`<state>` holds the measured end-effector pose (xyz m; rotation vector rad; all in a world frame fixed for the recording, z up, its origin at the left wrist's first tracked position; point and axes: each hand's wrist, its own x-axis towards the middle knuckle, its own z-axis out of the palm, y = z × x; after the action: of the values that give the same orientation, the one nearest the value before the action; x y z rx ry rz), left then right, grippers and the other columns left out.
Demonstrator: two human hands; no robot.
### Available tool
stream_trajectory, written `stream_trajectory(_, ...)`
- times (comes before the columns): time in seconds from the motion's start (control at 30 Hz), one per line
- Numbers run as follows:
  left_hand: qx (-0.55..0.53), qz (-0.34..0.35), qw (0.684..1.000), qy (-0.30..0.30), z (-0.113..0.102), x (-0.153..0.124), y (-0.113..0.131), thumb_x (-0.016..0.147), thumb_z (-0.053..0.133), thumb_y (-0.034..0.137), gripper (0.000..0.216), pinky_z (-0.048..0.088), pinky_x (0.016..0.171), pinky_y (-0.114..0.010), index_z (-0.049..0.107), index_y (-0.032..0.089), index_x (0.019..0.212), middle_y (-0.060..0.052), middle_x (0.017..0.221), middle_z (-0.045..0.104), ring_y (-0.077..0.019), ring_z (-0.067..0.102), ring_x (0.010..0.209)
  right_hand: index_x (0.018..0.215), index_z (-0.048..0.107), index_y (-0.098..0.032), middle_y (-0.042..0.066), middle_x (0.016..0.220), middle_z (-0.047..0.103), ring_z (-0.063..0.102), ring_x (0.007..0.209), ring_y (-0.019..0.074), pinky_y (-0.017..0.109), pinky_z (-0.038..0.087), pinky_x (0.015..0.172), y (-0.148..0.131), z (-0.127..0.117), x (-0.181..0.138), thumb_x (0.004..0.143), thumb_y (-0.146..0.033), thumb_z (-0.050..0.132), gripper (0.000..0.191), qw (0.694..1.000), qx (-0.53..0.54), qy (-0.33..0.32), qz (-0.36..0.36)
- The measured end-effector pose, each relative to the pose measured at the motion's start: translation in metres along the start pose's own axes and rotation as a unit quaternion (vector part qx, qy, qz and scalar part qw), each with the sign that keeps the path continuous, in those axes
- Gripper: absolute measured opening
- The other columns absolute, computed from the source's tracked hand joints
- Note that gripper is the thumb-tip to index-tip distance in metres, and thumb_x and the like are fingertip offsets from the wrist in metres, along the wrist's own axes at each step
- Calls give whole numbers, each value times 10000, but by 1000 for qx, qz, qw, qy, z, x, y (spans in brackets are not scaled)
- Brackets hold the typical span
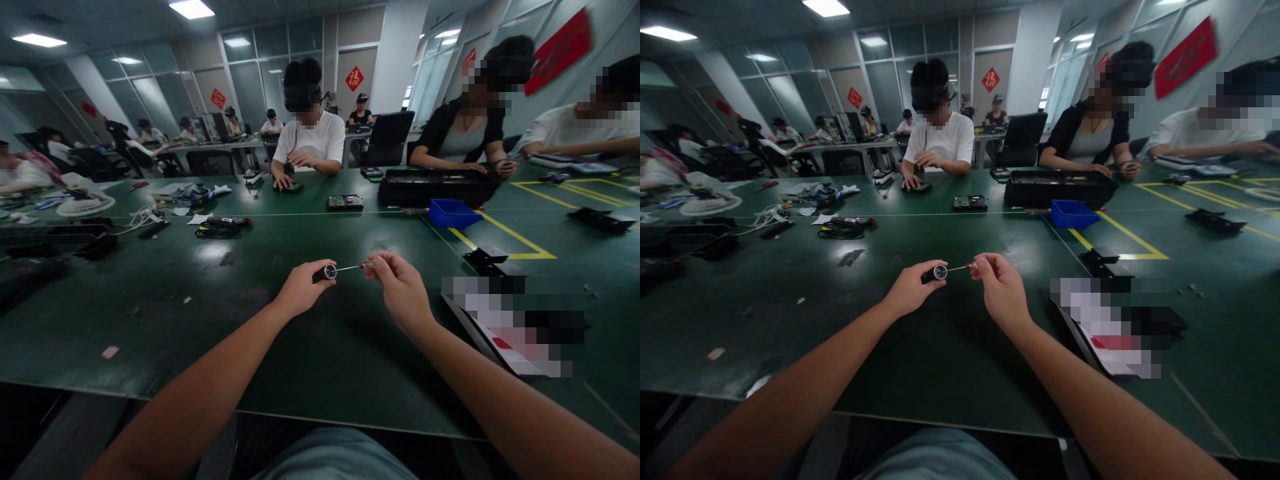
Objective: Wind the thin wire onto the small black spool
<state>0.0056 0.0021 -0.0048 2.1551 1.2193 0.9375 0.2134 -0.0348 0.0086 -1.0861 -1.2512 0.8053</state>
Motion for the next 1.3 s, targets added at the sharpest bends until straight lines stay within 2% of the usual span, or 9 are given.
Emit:
stream_trajectory(0.17, 40, 45, 998, 1, -6, 3, 3, 894, 705, 229, 364, 422, 1079, -477, 678, 278, 1254, -40, 1222, 715, -243, 631, 1140, 857, 661, -211, 19, 751, 648, 618, 690, 172, 354, 548, 723, 5, 2, 6, 833, -560, 685, 351, 980, 165, 13, 109)
stream_trajectory(0.27, 69, 44, 997, -8, -7, 5, 2, 914, 683, 241, 358, 366, 1116, -521, 665, 280, 1269, -40, 1221, 714, -247, 620, 1145, 801, 626, -217, 7, 695, 610, 583, 614, 161, 338, 550, 661, 12, 1, 9, 845, -549, 666, 337, 977, 154, 35, 143)
stream_trajectory(0.4, 84, 9, 996, -15, -6, 5, 0, 894, 699, 224, 363, 400, 1076, -494, 676, 260, 1254, -46, 1200, 719, -252, 628, 1103, 878, 618, -219, 37, 800, 659, 632, 694, 182, 335, 548, 653, 17, 0, 9, 914, -524, 579, 309, 991, 70, 56, 96)
stream_trajectory(0.67, 74, 1, 997, -26, -5, 4, 4, 882, 718, 237, 372, 448, 1013, -430, 683, 256, 1252, -48, 1176, 724, -248, 634, 1082, 995, 638, -194, 49, 888, 703, 671, 788, 187, 385, 557, 788, 10, 1, 3, 953, -516, 561, 333, 1000, -6, 9, 22)
stream_trajectory(1.1, 31, -9, 999, -23, -3, 2, 4, 869, 729, 219, 398, 450, 1050, -413, 680, 254, 1263, -45, 1251, 706, -243, 628, 1160, 993, 632, -189, 65, 873, 720, 682, 786, 204, 387, 554, 767, 6, -1, 3, 939, -556, 547, 381, 999, -30, 5, 15)
stream_trajectory(1.2, 35, -4, 999, -31, -3, 1, 5, 868, 728, 211, 390, 453, 1043, -420, 684, 243, 1255, -51, 1235, 712, -244, 632, 1145, 905, 659, -198, 43, 766, 706, 653, 699, 191, 340, 506, 681, -3, -4, 0, 941, -574, 547, 393, 994, -108, -4, -11)
stream_trajectory(1.3, 41, 3, 999, -35, -2, 1, 6, 865, 732, 213, 385, 458, 1035, -428, 688, 244, 1247, -52, 1209, 721, -246, 640, 1117, 609, 558, -228, -1, 530, 577, 521, 512, 154, 304, 383, 546, -12, -6, -2, 911, -624, 568, 498, 972, -234, 16, -34)
